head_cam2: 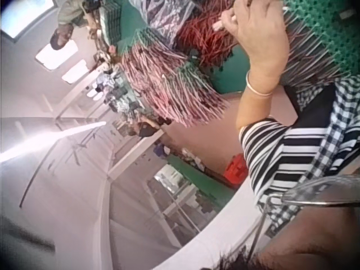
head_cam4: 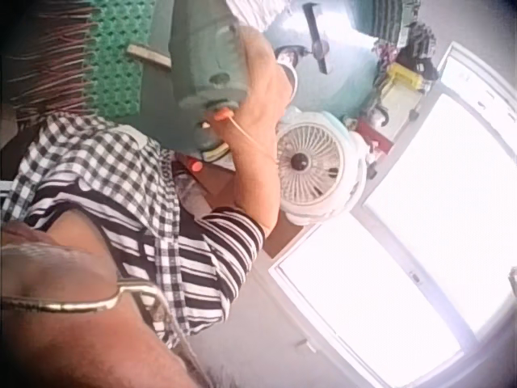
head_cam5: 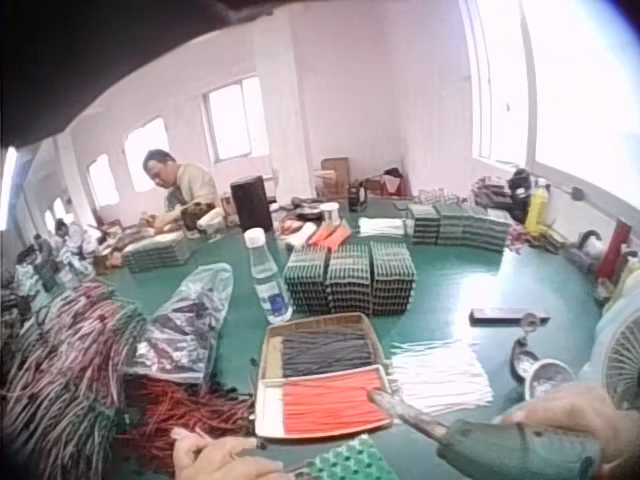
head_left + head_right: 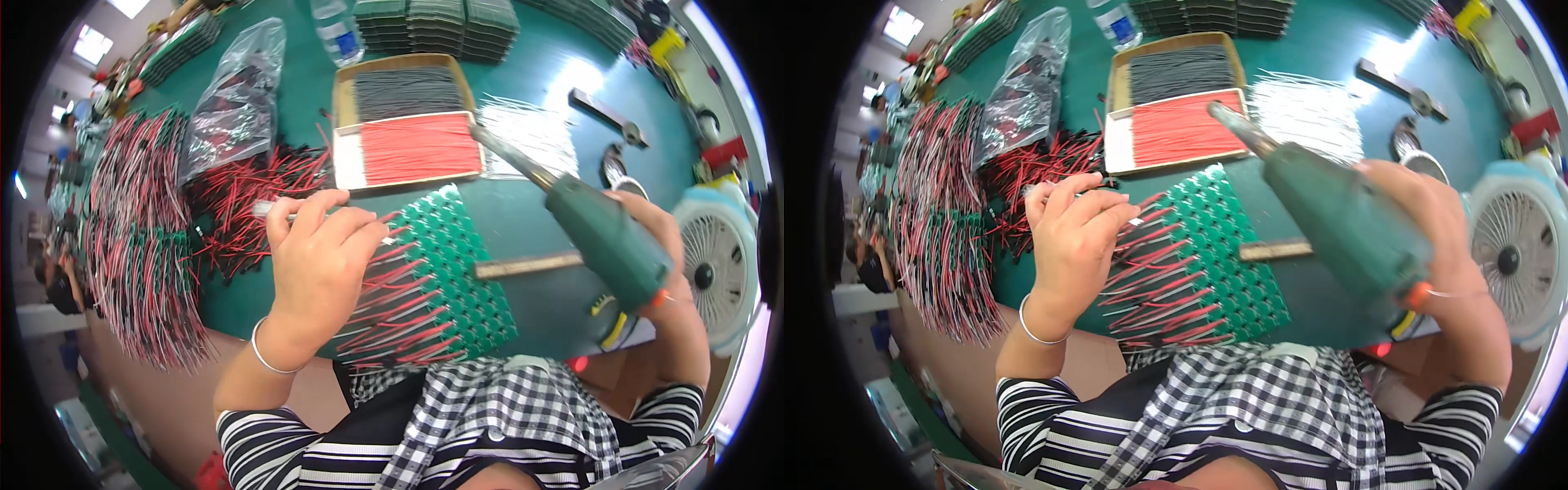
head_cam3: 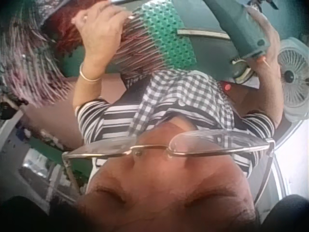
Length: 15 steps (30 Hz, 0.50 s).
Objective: Assembling LED light components by inserting wires and using a soldering or gluing tool.
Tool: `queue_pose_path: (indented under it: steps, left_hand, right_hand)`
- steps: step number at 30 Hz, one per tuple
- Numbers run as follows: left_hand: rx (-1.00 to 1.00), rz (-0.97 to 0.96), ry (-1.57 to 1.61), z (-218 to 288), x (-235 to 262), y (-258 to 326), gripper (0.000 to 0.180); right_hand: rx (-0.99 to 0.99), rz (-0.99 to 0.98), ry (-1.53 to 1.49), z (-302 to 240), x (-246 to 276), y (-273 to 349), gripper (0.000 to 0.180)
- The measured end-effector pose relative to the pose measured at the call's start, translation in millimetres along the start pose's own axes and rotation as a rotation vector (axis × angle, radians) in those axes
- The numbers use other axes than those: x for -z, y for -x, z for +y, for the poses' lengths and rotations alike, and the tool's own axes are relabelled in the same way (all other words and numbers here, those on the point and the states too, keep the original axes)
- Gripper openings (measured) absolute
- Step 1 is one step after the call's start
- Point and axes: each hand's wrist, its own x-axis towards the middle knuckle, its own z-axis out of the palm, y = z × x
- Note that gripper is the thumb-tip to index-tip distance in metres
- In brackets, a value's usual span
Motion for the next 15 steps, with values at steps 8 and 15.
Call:
queue_pose_path:
  steps: [8,15]
  left_hand:
    - [0.069,0.086,-0.026,-6.1,-31.4,17.1,0.013]
    - [-0.005,0.071,0.039,-3.2,-41.7,15.5,0.011]
  right_hand:
    - [-0.54,-0.065,-0.783,-32.6,-27.2,22.7,0.045]
    - [-0.687,-0.199,-0.843,-52.6,-68.0,53.6,0.039]
